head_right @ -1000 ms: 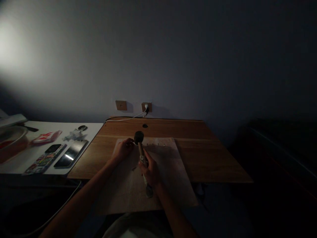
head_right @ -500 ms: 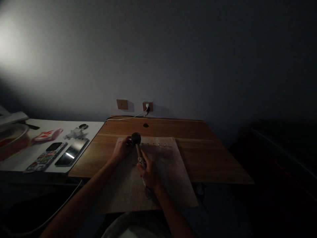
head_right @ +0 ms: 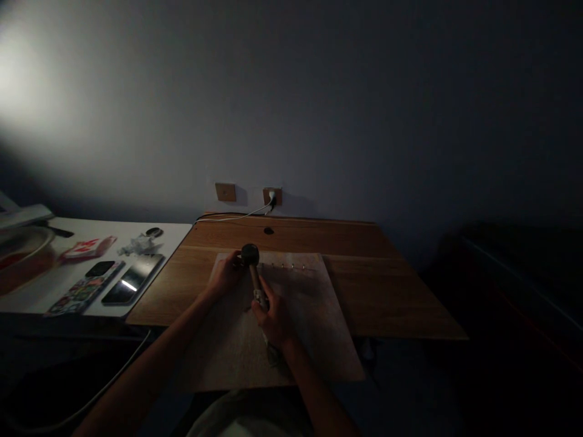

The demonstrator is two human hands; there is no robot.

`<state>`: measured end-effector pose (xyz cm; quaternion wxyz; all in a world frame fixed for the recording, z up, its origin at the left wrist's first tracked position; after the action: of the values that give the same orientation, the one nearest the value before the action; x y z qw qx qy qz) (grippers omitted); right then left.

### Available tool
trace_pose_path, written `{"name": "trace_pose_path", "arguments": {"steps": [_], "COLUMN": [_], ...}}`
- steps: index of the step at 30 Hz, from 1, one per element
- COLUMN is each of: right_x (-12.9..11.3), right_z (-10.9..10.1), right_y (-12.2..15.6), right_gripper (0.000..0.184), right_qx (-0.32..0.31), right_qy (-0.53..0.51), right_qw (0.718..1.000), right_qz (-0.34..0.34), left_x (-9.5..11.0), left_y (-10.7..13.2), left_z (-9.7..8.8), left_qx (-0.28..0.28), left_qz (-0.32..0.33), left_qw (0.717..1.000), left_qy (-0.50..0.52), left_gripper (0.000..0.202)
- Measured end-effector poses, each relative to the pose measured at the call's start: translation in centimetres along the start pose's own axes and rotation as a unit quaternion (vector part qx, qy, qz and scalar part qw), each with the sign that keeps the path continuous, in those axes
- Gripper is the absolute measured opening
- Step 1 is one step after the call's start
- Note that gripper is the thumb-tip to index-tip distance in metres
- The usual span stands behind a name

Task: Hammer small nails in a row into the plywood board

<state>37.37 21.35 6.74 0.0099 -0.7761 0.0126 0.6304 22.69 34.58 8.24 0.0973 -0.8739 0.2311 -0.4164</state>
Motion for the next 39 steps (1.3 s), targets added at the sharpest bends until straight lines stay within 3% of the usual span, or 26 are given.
{"name": "trace_pose_path", "arguments": {"steps": [7, 10, 13, 16, 20, 24, 28, 31, 36, 39], "right_x": [-0.2, 0.0, 0.6, 0.5, 0.5, 0.0, 0.3, 0.3, 0.4, 0.3], "right_z": [-0.3, -0.7, -1.3, -2.1, -2.2, -2.1, -1.4, -1.0, -1.1, -1.0], "right_y": [0.2, 0.1, -0.1, -0.3, -0.5, -0.2, 0.0, 0.0, 0.0, 0.1], "right_gripper": [0.065, 0.066, 0.067, 0.061, 0.061, 0.061, 0.068, 0.069, 0.067, 0.068], "right_qx": [0.009, 0.032, 0.066, 0.112, 0.100, 0.096, 0.067, 0.048, 0.049, 0.047], "right_qy": [-0.023, -0.060, -0.081, -0.067, -0.066, -0.058, -0.083, -0.105, -0.107, -0.104], "right_qw": [1.000, 0.998, 0.994, 0.992, 0.993, 0.994, 0.994, 0.993, 0.992, 0.992], "right_qz": [0.014, 0.017, 0.034, 0.005, -0.003, -0.011, 0.030, 0.034, 0.040, 0.047], "left_x": [-0.4, 0.9, 4.2, 7.1, 8.5, 7.4, 4.5, 2.8, 1.4, 1.1], "left_y": [0.0, 1.3, 3.7, 6.3, 8.0, 7.4, 5.0, 3.0, 0.9, 0.3], "left_z": [-0.2, -1.2, -1.1, -0.3, 1.0, 0.8, -1.7, -3.0, -3.1, -2.7], "left_qx": [0.001, -0.010, -0.105, -0.199, -0.256, -0.244, -0.187, -0.140, -0.073, -0.064], "left_qz": [0.016, 0.050, 0.144, 0.208, 0.241, 0.224, 0.142, 0.125, 0.117, 0.107], "left_qw": [0.999, 0.999, 0.982, 0.948, 0.910, 0.917, 0.953, 0.970, 0.984, 0.987], "left_qy": [0.029, -0.010, -0.056, -0.139, -0.220, -0.223, -0.193, -0.152, -0.112, -0.106], "left_gripper": [0.041, 0.032, 0.024, 0.022, 0.015, 0.016, 0.018, 0.023, 0.029, 0.036]}}
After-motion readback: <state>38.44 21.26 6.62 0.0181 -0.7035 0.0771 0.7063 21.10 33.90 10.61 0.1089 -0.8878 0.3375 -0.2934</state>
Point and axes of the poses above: each hand's wrist, its own y-axis away from the middle knuckle, its own z-axis out of the palm, x = y × z, the point moved 7 cm from there along -y, towards the middle knuckle, and after that the axes turned 7 degrees about z, right-handed, at the moved point
